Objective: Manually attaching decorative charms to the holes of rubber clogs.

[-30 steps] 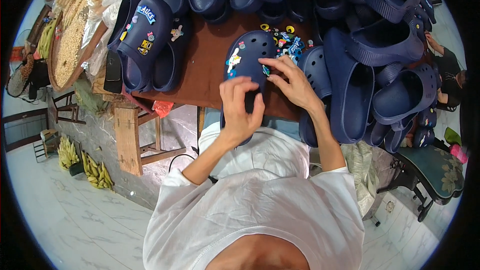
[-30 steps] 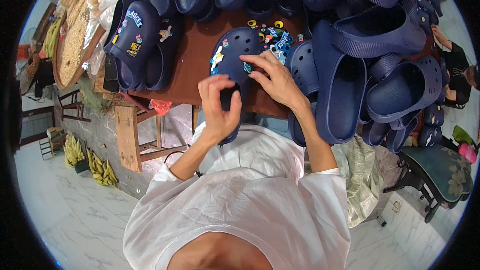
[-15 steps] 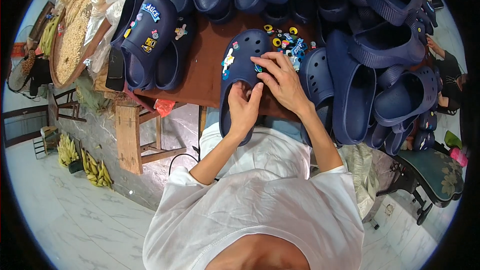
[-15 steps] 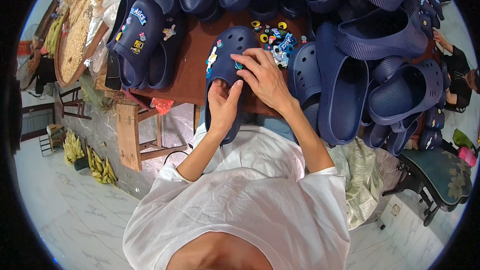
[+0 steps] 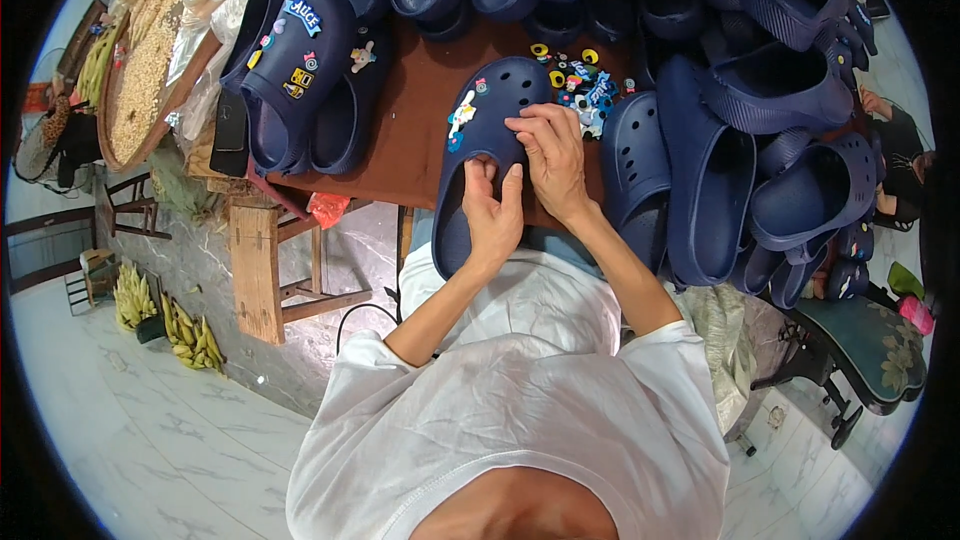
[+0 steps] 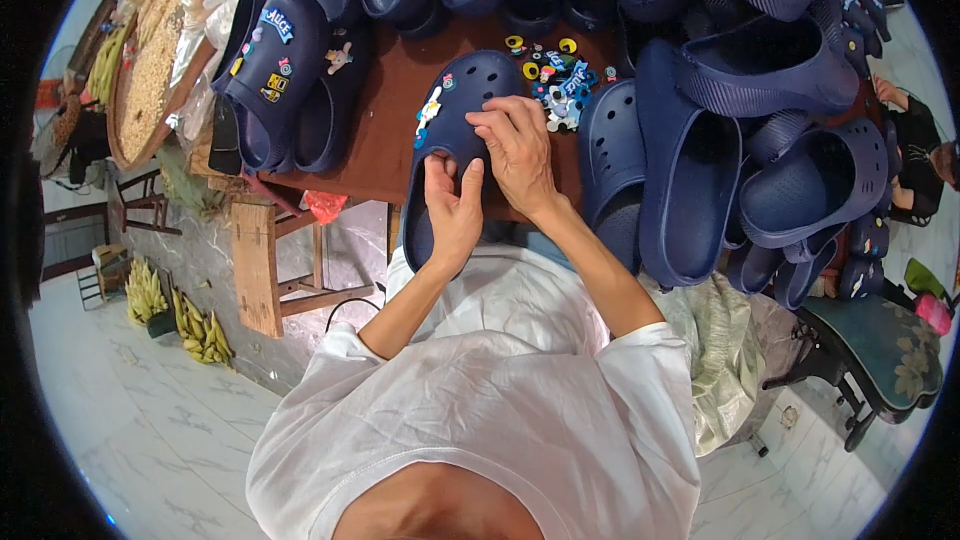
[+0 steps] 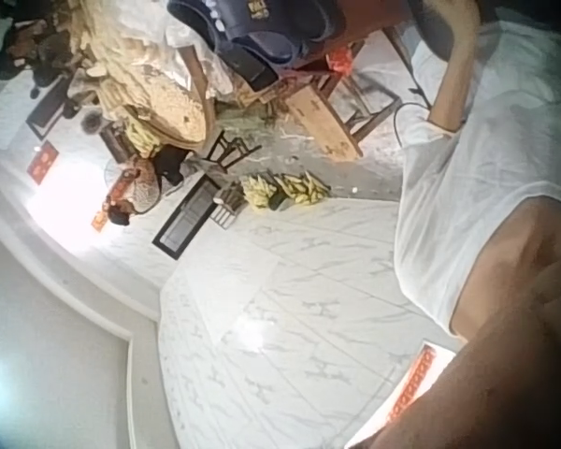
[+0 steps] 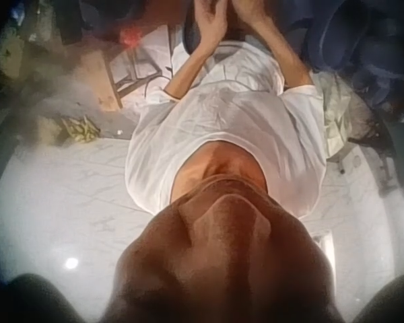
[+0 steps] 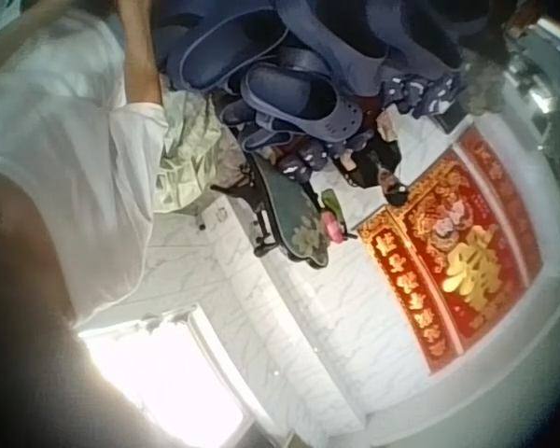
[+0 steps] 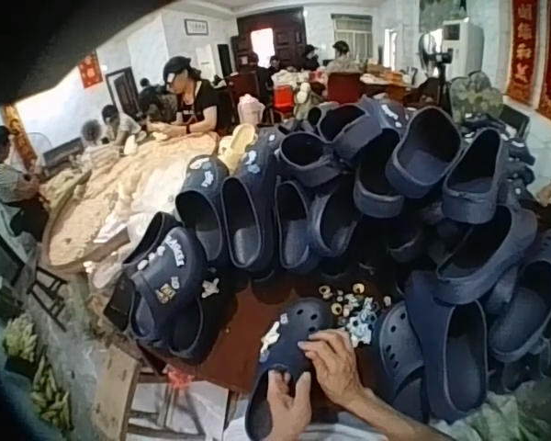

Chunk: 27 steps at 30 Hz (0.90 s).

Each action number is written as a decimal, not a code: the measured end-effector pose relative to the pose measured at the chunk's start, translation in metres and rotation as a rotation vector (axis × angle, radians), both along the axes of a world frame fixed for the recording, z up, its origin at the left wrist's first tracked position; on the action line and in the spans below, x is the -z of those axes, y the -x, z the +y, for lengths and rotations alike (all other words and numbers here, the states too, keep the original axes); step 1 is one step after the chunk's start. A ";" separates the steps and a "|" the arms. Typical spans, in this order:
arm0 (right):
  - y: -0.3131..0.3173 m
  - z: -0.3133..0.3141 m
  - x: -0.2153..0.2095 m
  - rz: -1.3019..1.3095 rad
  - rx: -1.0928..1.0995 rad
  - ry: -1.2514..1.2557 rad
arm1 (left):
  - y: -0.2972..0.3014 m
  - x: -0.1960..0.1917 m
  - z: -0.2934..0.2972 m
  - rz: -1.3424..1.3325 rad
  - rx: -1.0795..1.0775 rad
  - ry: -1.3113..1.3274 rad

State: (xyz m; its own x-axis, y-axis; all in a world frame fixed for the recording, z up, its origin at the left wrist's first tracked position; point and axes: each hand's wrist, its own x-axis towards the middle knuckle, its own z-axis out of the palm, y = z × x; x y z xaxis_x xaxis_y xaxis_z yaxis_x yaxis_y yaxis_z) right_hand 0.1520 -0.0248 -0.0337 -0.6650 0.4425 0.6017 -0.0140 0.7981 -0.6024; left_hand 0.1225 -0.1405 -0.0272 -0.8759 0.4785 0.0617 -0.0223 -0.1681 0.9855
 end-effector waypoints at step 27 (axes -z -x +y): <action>-0.011 0.041 0.014 0.062 0.332 0.876 | 0.042 -0.074 -0.044 0.562 0.644 0.693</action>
